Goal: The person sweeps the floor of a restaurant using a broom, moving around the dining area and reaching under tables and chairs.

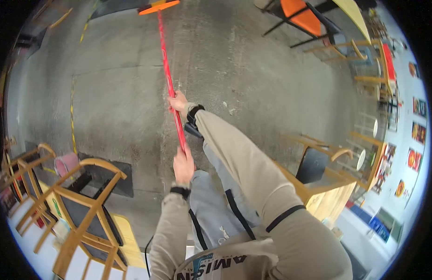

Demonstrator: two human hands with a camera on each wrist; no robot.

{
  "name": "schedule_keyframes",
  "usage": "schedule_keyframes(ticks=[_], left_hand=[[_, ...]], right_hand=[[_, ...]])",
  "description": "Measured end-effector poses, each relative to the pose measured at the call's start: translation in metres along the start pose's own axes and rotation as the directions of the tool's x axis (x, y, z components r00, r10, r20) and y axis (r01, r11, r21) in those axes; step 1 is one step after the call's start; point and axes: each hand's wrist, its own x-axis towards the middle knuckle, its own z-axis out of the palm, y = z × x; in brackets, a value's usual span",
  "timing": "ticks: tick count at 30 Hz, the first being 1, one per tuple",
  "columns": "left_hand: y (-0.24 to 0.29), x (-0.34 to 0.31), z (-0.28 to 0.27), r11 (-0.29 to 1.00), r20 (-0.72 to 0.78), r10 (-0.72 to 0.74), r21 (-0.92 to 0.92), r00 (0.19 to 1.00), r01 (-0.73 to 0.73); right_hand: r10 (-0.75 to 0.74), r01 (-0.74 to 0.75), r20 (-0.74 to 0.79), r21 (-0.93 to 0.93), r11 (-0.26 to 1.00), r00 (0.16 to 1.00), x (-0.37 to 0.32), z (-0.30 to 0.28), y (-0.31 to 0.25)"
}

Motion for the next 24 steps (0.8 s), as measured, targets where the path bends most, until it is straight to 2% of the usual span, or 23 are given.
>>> schedule_keyframes(ticks=[1, 2, 3, 4, 5, 6, 7, 8, 9, 11, 12, 14, 15, 16, 17, 18, 19, 20, 22, 24], left_hand=[[0.022, 0.02, -0.006, 0.992, 0.047, 0.084, 0.089, 0.995, -0.088], [0.04, 0.034, -0.016, 0.968, 0.095, 0.163, 0.175, 0.982, -0.178], [0.054, 0.045, -0.027, 0.96, 0.105, 0.176, 0.2, 0.979, -0.194], [0.065, 0.054, -0.039, 0.907, 0.142, 0.306, 0.258, 0.941, -0.333], [0.072, 0.059, -0.051, 0.831, 0.186, 0.426, 0.306, 0.886, -0.464], [0.074, 0.061, -0.061, 0.817, 0.197, 0.435, 0.325, 0.879, -0.477], [0.074, 0.06, -0.072, 0.836, 0.17, 0.412, 0.321, 0.895, -0.445], [0.072, 0.06, -0.081, 0.853, 0.143, 0.391, 0.315, 0.909, -0.417], [0.059, 0.059, -0.084, 0.88, 0.117, 0.353, 0.296, 0.928, -0.372], [0.018, 0.05, -0.08, 0.865, 0.154, 0.329, 0.347, 0.932, -0.362], [-0.005, 0.044, -0.075, 0.859, 0.169, 0.296, 0.382, 0.94, -0.34], [-0.051, 0.024, -0.062, 0.803, 0.331, 0.335, 0.39, 0.882, -0.451], [-0.079, 0.015, -0.052, 0.793, 0.406, 0.315, 0.385, 0.858, -0.473], [-0.091, -0.004, -0.053, 0.776, 0.446, 0.36, 0.344, 0.819, -0.529], [-0.1, -0.024, -0.055, 0.757, 0.484, 0.404, 0.3, 0.776, -0.581], [-0.105, -0.038, -0.055, 0.783, 0.568, 0.246, 0.361, 0.786, -0.506], [-0.106, -0.053, -0.059, 0.809, 0.597, 0.226, 0.326, 0.77, -0.49], [-0.113, -0.067, -0.06, 0.768, 0.585, 0.272, 0.347, 0.764, -0.538], [-0.117, -0.086, -0.059, 0.763, 0.594, 0.292, 0.327, 0.75, -0.557], [-0.119, -0.102, -0.051, 0.703, 0.605, 0.37, 0.314, 0.706, -0.638]], right_hand=[[0.001, 0.0, -0.018, 0.03, 1.0, 1.0, -0.001, -0.014, -0.004], [0.06, -0.064, 0.089, 0.042, 0.997, 0.994, -0.004, -0.031, -0.007], [0.112, -0.123, 0.201, 0.046, 0.991, 0.973, -0.008, -0.047, -0.009], [0.07, -0.085, 0.208, 0.067, 0.994, 0.976, -0.008, -0.062, 0.003], [0.025, -0.02, 0.09, -0.056, 0.998, 0.996, 0.002, -0.08, 0.031], [0.014, -0.016, -0.02, -0.13, 0.991, 1.0, -0.022, -0.091, 0.033], [-0.044, 0.046, 0.015, -0.184, 0.982, 0.999, -0.021, -0.107, 0.06], [-0.061, 0.054, -0.014, -0.283, 0.958, 0.998, -0.032, -0.115, 0.077], [-0.016, 0.001, -0.052, -0.286, 0.958, 0.999, -0.054, -0.117, 0.086], [0.052, -0.068, -0.065, -0.271, 0.96, 0.997, -0.082, -0.119, 0.123], [0.083, -0.114, -0.118, -0.295, 0.949, 0.99, -0.113, -0.113, 0.124], [-0.15, 0.065, -0.139, -0.483, 0.873, 0.979, -0.125, -0.112, 0.204], [-0.178, 0.076, -0.178, -0.466, 0.881, 0.968, -0.145, -0.101, 0.211], [-0.211, 0.097, -0.211, -0.449, 0.888, 0.954, -0.167, -0.088, 0.212], [-0.163, 0.058, -0.223, -0.416, 0.908, 0.961, -0.199, -0.084, 0.222], [-0.127, 0.031, -0.226, -0.386, 0.922, 0.966, -0.23, -0.085, 0.23], [-0.03, -0.028, -0.197, -0.285, 0.958, 0.98, -0.262, -0.08, 0.223], [0.058, -0.088, -0.158, -0.189, 0.978, 0.986, -0.289, -0.076, 0.22], [0.056, -0.09, -0.17, -0.2, 0.976, 0.984, -0.329, -0.074, 0.25], [-0.018, -0.028, -0.21, -0.212, 0.977, 0.977, -0.377, -0.074, 0.269]])
